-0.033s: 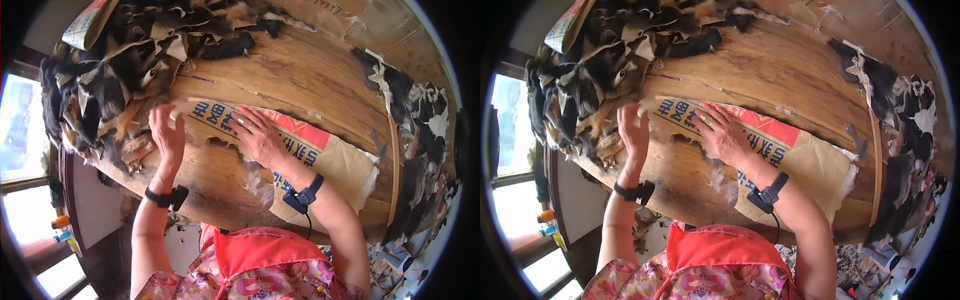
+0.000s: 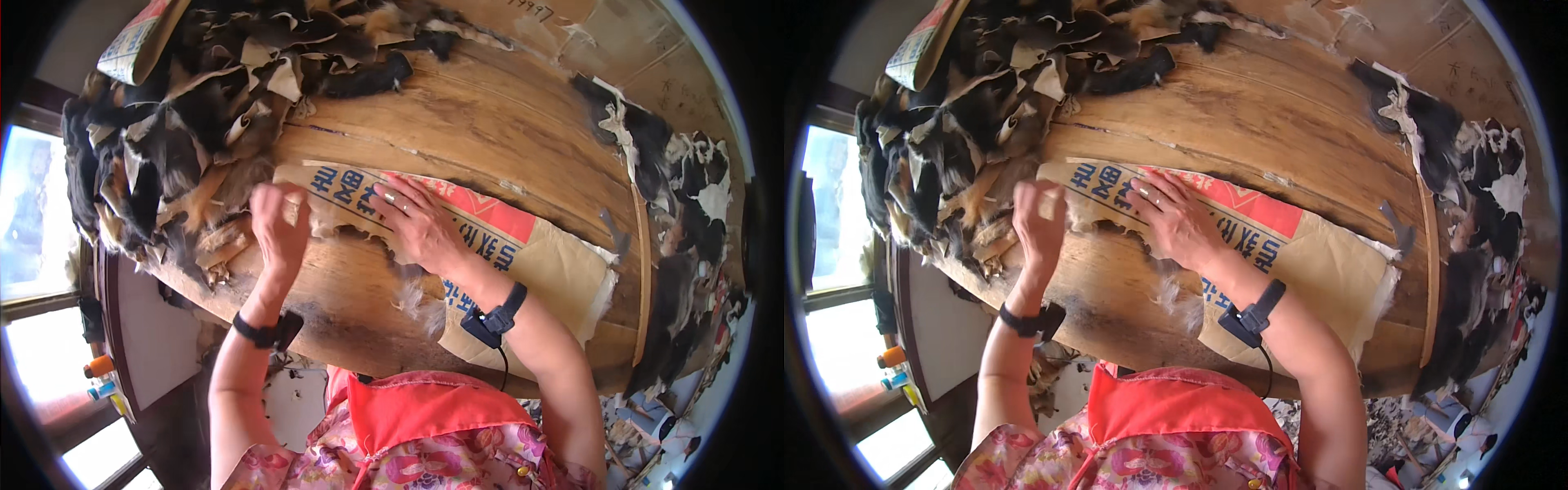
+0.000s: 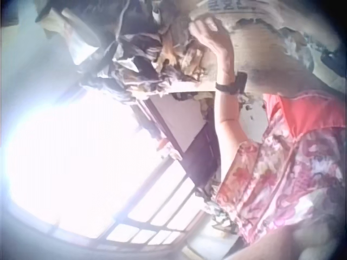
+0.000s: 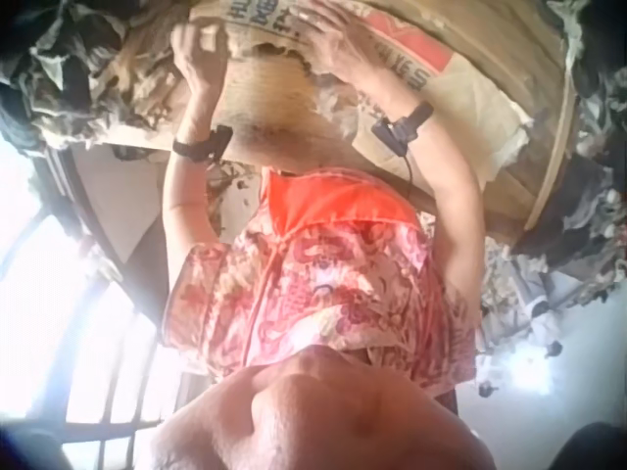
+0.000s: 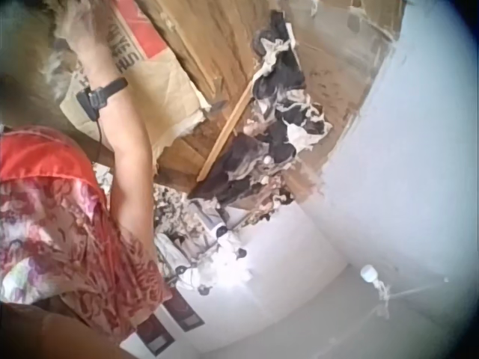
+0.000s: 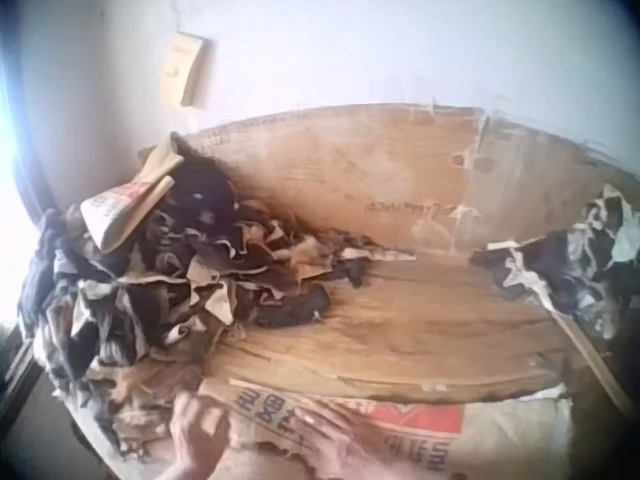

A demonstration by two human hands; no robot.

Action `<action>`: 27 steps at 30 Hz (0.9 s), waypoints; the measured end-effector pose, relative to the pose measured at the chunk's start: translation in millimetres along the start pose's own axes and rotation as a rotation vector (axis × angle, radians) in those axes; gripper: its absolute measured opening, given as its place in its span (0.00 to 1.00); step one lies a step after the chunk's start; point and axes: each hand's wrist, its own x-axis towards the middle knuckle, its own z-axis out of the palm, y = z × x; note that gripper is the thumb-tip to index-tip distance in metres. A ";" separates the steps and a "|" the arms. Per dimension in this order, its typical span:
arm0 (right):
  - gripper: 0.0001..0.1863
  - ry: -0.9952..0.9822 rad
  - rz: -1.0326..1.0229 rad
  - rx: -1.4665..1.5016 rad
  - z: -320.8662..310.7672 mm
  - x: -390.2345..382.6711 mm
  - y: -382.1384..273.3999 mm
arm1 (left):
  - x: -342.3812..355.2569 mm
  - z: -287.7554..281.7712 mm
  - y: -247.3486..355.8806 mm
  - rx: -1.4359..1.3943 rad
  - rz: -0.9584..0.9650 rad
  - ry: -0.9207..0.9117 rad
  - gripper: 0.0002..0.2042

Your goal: Manually cleaning and trimming animal fur pelts using a small hand-held blade and a wooden guide.

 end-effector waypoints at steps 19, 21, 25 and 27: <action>0.15 0.223 0.025 0.070 27.0 -1.6 10.2 | -36.7 14.3 31.3 0.071 0.503 -0.339 0.19; 0.16 0.162 0.037 0.105 21.9 -1.8 7.3 | -36.1 19.3 23.0 0.067 0.529 -0.412 0.19; 0.18 0.141 0.029 -0.007 21.4 -4.2 7.0 | -25.6 23.4 35.0 0.039 0.531 -0.512 0.15; 0.20 0.115 0.025 -0.034 22.4 -1.3 6.7 | -19.8 24.1 35.4 0.017 0.469 -0.569 0.14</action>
